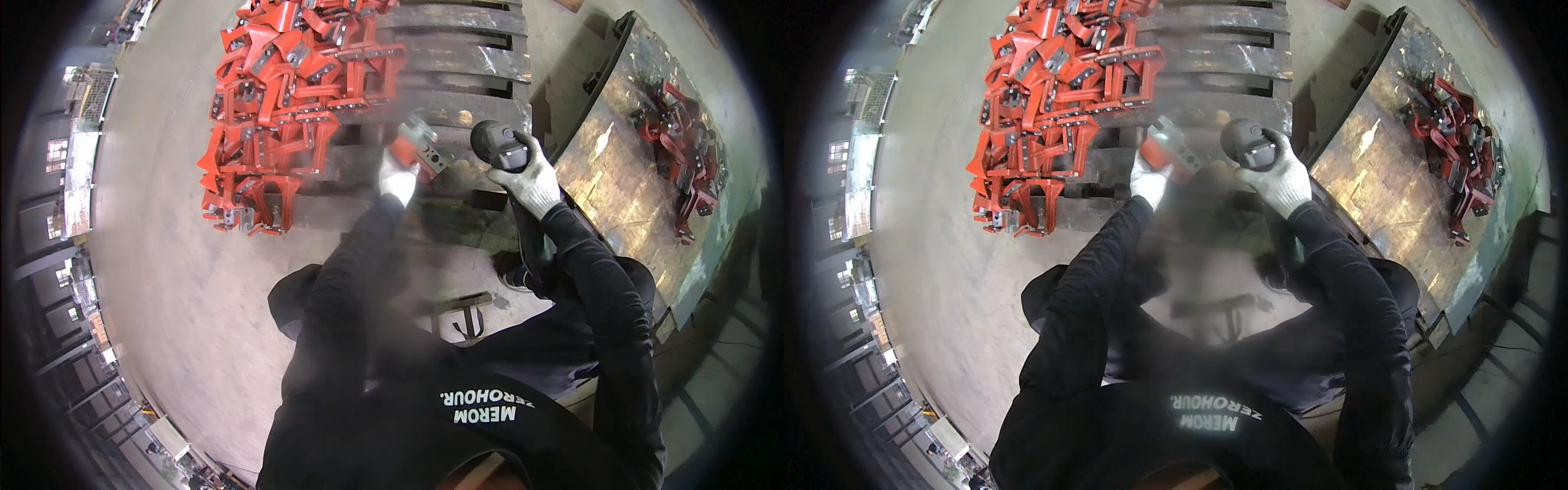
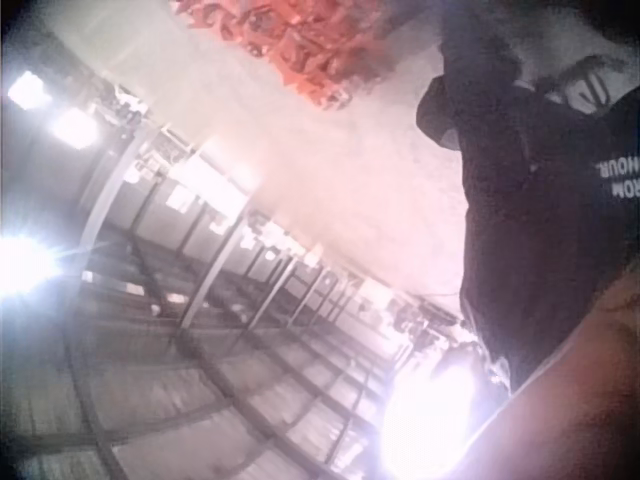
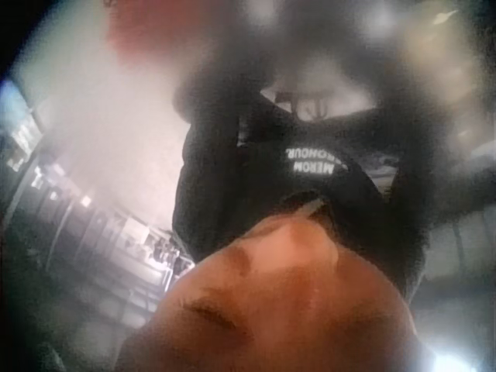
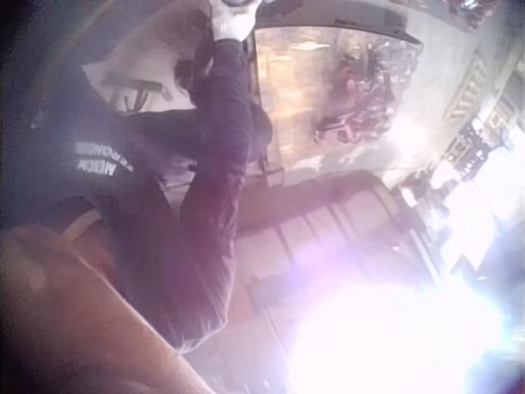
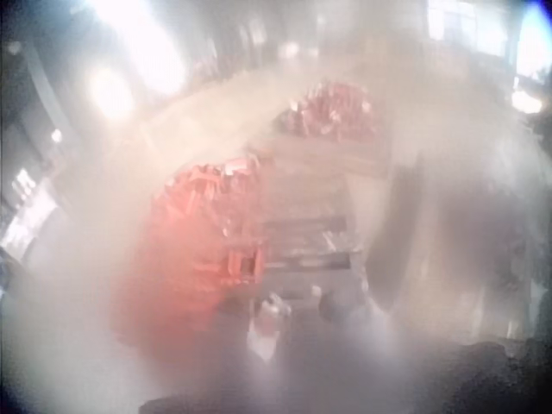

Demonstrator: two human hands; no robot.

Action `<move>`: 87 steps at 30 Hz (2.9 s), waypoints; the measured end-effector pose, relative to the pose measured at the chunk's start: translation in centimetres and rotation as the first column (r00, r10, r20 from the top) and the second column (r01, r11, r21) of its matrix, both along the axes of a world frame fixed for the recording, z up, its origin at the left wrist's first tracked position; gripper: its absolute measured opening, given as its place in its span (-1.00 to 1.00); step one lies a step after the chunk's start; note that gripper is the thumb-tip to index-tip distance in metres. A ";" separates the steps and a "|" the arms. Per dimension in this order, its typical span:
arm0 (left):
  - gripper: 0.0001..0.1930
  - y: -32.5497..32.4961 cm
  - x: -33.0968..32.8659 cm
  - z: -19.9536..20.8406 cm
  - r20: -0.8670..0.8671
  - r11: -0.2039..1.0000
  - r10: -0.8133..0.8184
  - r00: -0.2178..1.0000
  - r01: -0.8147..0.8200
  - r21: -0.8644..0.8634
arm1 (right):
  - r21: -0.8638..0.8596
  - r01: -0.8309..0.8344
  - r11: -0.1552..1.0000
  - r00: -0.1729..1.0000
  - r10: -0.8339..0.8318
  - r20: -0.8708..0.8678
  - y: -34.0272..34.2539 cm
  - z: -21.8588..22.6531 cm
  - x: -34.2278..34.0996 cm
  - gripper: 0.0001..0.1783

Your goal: The person uses an angle grinder to smooth the edges of red metal parts. They pick up each part from a pile on a wooden pallet, grind its edges while holding it with a gloved hand, and place it back on the pallet.

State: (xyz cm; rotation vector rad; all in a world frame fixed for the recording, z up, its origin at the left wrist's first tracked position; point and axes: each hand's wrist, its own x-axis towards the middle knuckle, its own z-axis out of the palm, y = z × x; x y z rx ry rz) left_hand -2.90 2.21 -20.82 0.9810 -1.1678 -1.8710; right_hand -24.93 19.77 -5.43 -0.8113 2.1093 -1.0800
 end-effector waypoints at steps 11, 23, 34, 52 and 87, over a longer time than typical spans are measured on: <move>-0.16 -2.5 2.1 11.0 0.920 0.613 -0.017 0.392 0.731 -0.300 | 0.256 -0.325 0.910 0.932 0.355 -0.078 -8.4 -8.1 1.8 0.11; -0.58 -3.7 2.3 10.3 0.850 0.524 -0.005 0.527 0.725 -0.446 | 0.421 -0.421 0.804 0.834 0.525 -0.170 -14.1 -9.0 2.7 -0.07; -0.54 -3.0 1.8 12.1 0.896 0.511 0.009 0.444 0.768 -0.386 | 0.142 -0.151 0.978 0.950 0.104 0.296 -6.7 -9.3 4.5 -0.12; -0.48 -1.8 0.1 12.5 0.932 0.483 0.030 0.362 0.811 -0.330 | 0.263 -0.085 0.961 0.982 0.126 -0.144 0.8 -9.8 9.4 -0.12; -0.51 -2.2 0.5 11.4 0.885 0.535 0.004 0.466 0.746 -0.396 | 0.399 -0.474 0.785 0.727 0.605 -0.326 -8.8 -10.0 5.6 -0.17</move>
